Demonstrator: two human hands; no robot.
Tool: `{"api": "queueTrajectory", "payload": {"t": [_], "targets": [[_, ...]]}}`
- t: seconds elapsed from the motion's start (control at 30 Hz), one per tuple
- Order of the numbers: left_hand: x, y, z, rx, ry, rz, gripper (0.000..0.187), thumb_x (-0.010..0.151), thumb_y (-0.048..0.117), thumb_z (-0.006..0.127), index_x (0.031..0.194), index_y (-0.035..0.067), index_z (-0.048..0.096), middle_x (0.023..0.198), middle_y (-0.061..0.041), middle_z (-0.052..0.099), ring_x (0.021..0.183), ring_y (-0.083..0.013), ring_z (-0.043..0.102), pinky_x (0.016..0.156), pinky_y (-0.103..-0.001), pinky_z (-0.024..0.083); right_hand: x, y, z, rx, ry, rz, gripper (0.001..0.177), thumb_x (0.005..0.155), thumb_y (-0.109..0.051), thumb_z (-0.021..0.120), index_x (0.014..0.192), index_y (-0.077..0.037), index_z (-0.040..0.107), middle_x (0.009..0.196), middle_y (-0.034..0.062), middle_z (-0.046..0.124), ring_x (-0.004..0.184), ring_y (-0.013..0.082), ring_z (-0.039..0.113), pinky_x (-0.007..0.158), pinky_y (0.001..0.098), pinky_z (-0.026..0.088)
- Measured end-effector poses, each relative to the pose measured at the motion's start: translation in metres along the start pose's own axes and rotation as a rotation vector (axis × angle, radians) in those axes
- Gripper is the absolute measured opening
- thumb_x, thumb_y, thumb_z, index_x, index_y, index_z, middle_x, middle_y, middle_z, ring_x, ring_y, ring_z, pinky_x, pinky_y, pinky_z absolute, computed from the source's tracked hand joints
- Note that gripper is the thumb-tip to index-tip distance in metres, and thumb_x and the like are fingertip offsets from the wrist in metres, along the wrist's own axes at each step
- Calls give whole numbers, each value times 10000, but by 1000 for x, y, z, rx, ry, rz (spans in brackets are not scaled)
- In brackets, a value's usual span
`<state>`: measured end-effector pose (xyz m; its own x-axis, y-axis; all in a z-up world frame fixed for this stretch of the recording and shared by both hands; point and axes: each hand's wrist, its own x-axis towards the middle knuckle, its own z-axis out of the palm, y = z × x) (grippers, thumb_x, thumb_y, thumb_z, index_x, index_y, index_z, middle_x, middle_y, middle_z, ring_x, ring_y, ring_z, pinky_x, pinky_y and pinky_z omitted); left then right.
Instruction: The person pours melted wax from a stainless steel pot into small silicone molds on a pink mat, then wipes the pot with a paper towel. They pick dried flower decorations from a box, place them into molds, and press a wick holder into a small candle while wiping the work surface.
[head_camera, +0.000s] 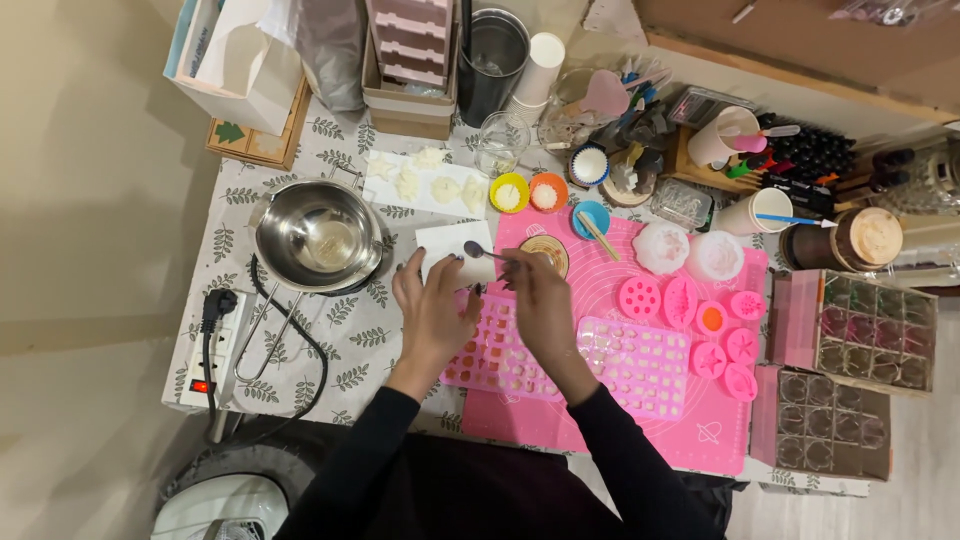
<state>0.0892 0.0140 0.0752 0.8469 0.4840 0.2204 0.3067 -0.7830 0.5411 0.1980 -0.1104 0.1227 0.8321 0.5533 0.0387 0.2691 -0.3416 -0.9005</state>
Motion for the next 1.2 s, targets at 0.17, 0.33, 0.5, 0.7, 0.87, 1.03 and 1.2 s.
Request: {"api": "queueTrajectory", "payload": {"t": [0.17,0.33,0.5,0.7,0.87,1.03,1.2], "targets": [[-22,6,-20,-170,142,-123,385,834,110,745,1161,-16,586,1236,-155,620,1358,-428,415,1152,-556,319,9,17,24,-214,-136,-228,235,972,27,571,1192,13,653,1005,182,650,876,348,670,761,402,543],[-43,15,-41,-161,150,-71,395,814,111,747,1156,-5,589,1228,-165,617,1253,-437,495,1077,-530,386,14,51,43,-489,-280,-467,295,869,52,583,1157,25,638,983,184,551,931,366,587,819,421,519],[-55,7,-38,-232,134,-156,407,821,100,735,1184,-7,584,1214,-174,622,1231,-419,509,1054,-501,422,25,66,50,-392,-229,-366,174,958,6,590,1120,13,656,958,194,560,873,365,595,791,432,510],[-70,-17,4,-432,21,-391,492,860,184,764,1264,0,551,1239,-172,626,1223,-371,560,1055,-465,448,44,72,45,-324,-204,-255,158,982,-21,564,1040,-5,710,926,175,642,802,327,662,750,417,542],[-35,-15,25,-431,-36,-439,783,784,254,858,1402,-6,454,1335,-205,540,1295,-393,450,1069,-476,395,41,61,43,-262,-221,-37,190,1001,-71,547,1034,-20,726,893,144,679,741,279,696,717,406,556],[-6,-24,57,-313,136,-299,871,719,195,896,1440,14,441,1460,-170,471,1394,-383,336,1152,-490,290,33,67,42,-215,-175,-160,208,996,-44,535,1082,-8,722,944,159,695,789,269,696,730,382,558],[9,-23,58,-376,127,-373,711,709,159,904,1347,88,599,1432,-87,517,1395,-357,330,1162,-473,294,34,73,38,-80,-177,54,215,1004,-64,529,1108,-13,710,921,119,726,782,183,731,721,312,581]]}}
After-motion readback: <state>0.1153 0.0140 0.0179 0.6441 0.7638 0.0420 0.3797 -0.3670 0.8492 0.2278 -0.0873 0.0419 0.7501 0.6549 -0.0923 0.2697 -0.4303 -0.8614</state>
